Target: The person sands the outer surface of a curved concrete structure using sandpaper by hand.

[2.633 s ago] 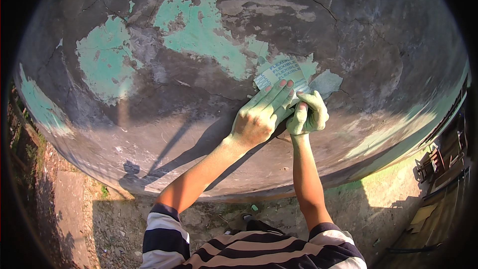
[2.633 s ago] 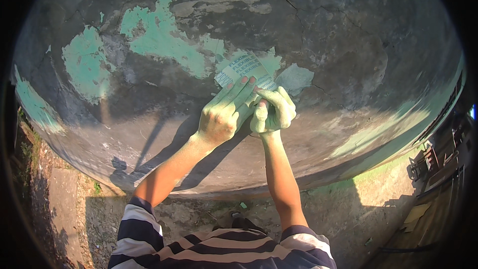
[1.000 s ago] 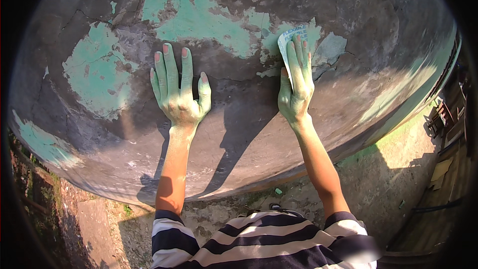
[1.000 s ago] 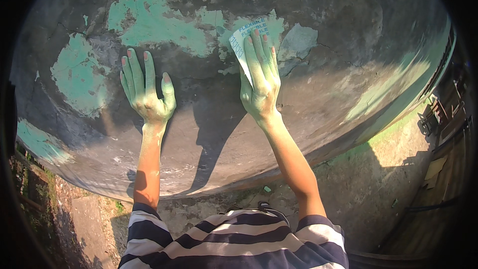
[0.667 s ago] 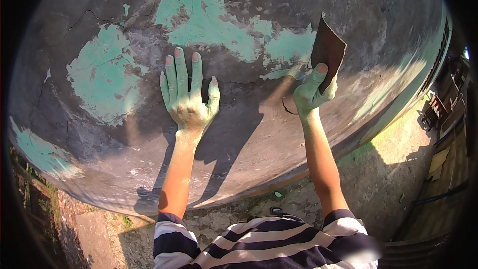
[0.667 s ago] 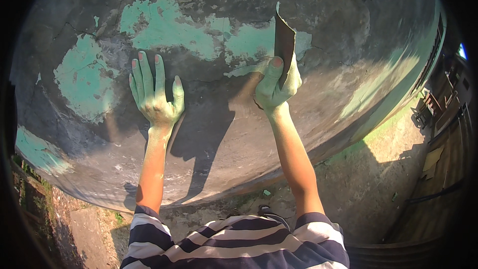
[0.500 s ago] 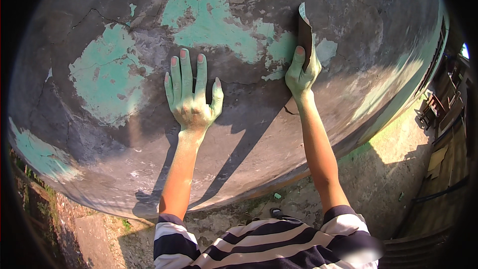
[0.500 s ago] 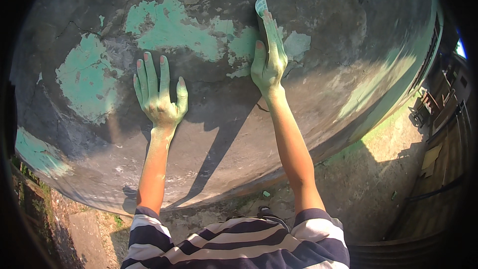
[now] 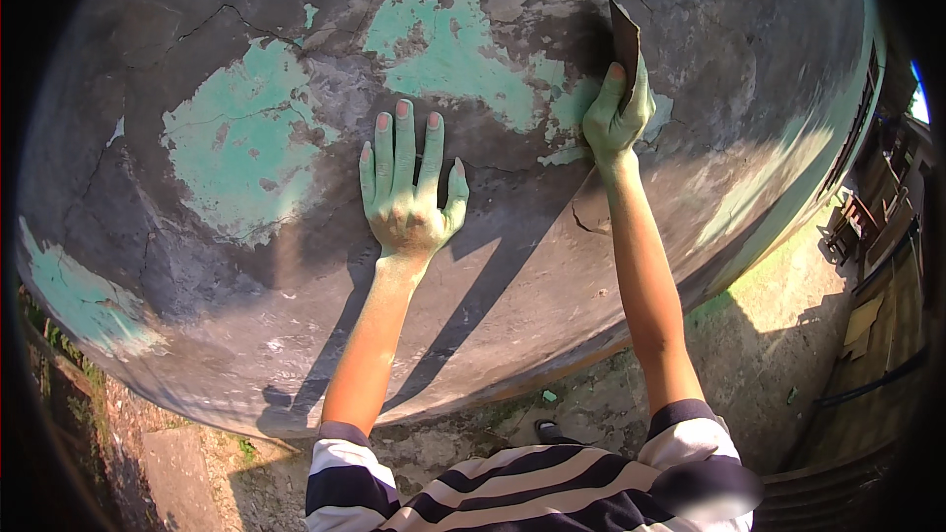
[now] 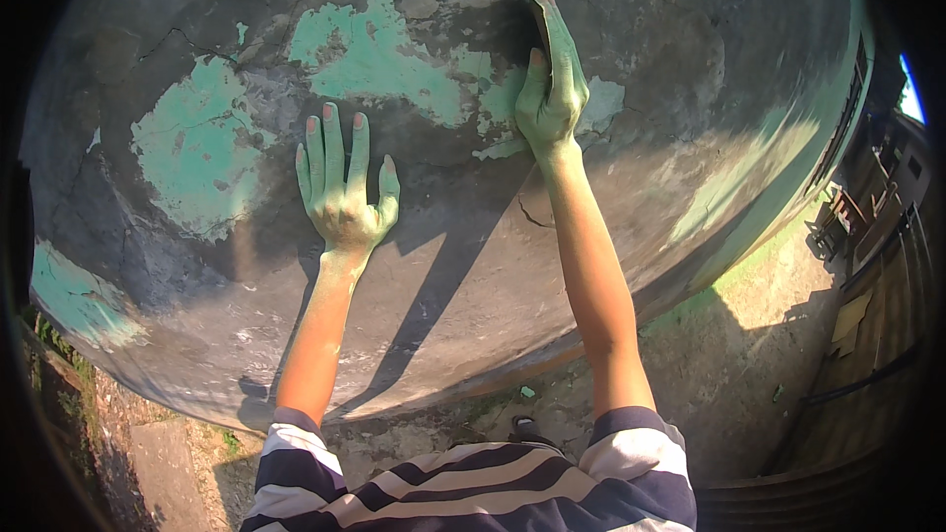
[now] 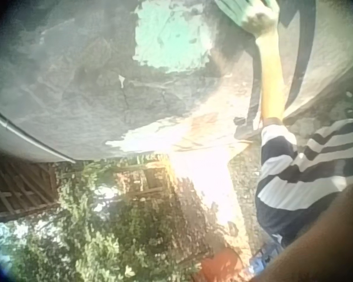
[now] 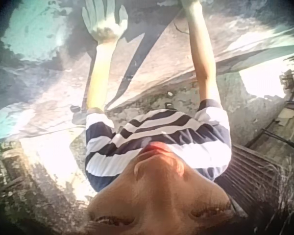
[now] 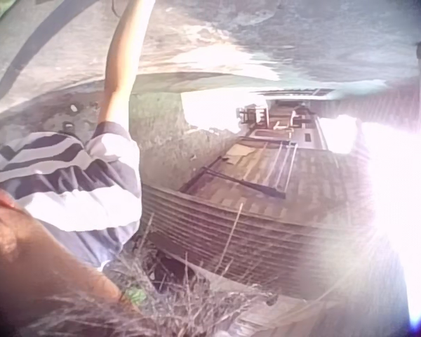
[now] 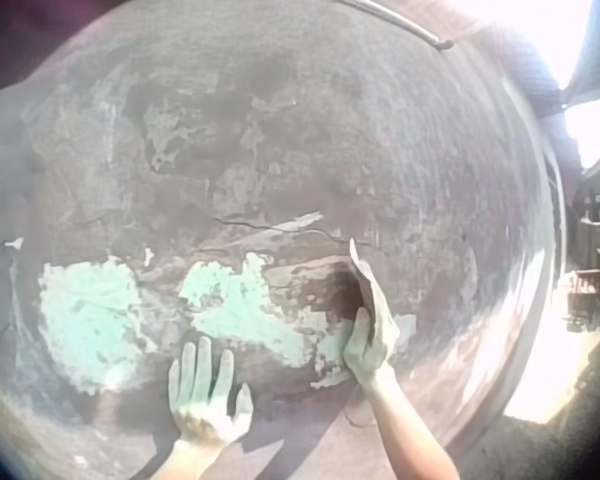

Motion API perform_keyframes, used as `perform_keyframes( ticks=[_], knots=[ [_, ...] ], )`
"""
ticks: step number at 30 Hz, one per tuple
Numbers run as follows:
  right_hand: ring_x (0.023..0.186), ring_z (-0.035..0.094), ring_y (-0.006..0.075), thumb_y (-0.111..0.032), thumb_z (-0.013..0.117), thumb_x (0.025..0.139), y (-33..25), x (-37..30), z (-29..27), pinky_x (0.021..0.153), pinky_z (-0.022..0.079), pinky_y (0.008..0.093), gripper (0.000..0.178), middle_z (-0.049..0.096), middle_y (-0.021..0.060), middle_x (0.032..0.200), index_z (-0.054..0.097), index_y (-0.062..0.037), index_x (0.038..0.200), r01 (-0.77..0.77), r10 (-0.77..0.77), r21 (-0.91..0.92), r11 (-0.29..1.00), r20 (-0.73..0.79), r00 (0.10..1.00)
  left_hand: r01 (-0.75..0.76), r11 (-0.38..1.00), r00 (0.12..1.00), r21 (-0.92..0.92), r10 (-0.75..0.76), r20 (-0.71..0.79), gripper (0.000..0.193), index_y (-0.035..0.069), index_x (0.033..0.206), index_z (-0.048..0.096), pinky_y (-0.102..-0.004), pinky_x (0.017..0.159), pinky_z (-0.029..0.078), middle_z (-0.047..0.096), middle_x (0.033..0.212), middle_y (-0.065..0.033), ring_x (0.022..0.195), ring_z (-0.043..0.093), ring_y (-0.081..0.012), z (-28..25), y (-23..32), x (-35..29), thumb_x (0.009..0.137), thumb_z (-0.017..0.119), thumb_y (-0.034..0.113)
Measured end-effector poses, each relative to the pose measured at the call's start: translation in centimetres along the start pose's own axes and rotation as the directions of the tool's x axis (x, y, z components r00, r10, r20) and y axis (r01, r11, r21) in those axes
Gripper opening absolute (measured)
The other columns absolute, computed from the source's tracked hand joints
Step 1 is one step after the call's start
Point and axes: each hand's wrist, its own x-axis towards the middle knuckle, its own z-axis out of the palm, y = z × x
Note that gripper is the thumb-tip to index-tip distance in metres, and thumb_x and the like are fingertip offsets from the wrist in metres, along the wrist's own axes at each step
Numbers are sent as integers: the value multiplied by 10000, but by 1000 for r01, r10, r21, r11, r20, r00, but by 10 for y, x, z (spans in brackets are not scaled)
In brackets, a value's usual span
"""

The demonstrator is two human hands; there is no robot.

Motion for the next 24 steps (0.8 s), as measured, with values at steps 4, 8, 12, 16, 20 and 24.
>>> perform_keyframes(
  ticks=[4,8,12,16,20,24],
  knots=[
    [843,669,209,-22,506,1008,0,-7,-4,768,518,306,331,714,175,1056,576,45,1325,-34,33,-52,998,-11,999,-16,1000,1000,-12,15,-19,545,118,1412,577,-565,1120,342,453,1524,-195,1413,414,-416,2,0,2,894,626,280],
    [1373,470,392,123,534,830,-12,-23,-12,1126,385,492,560,541,204,1435,562,-4,1374,105,-82,-111,988,193,978,-38,997,999,-60,35,-39,528,114,1396,592,-575,1118,343,461,1518,-193,1407,419,-420,3,-3,-2,893,625,270],
    [1394,437,399,88,534,837,-38,-85,-24,1146,355,505,597,490,199,1484,518,-12,1425,3,64,-190,982,348,935,-35,991,998,-129,28,-58,479,108,1362,619,-594,1123,329,473,1510,-188,1402,424,-426,1,-1,-3,899,613,234],
    [1397,420,407,82,535,857,-22,-52,-35,1134,389,492,579,479,207,1485,501,-2,1429,-2,86,-257,966,316,945,-84,978,996,-189,81,-28,459,79,1334,634,-593,1124,331,513,1476,-188,1396,434,-426,-19,-9,7,884,622,170],
    [1436,359,386,37,492,970,-24,-42,-24,1148,377,434,472,410,220,1529,491,-23,1438,-240,274,-236,942,125,953,-176,976,979,-130,160,-124,341,27,1199,706,-508,1114,391,638,1338,-162,1319,542,-370,-46,-41,35,880,597,77],
    [1443,351,410,70,517,845,-42,-108,-34,1173,305,527,607,409,231,1534,469,26,1448,-84,182,-274,958,354,918,-252,962,952,-106,226,-206,274,36,1107,742,-455,1054,465,698,1235,-137,1219,629,-320,-59,-61,64,866,610,42]
  ],
)
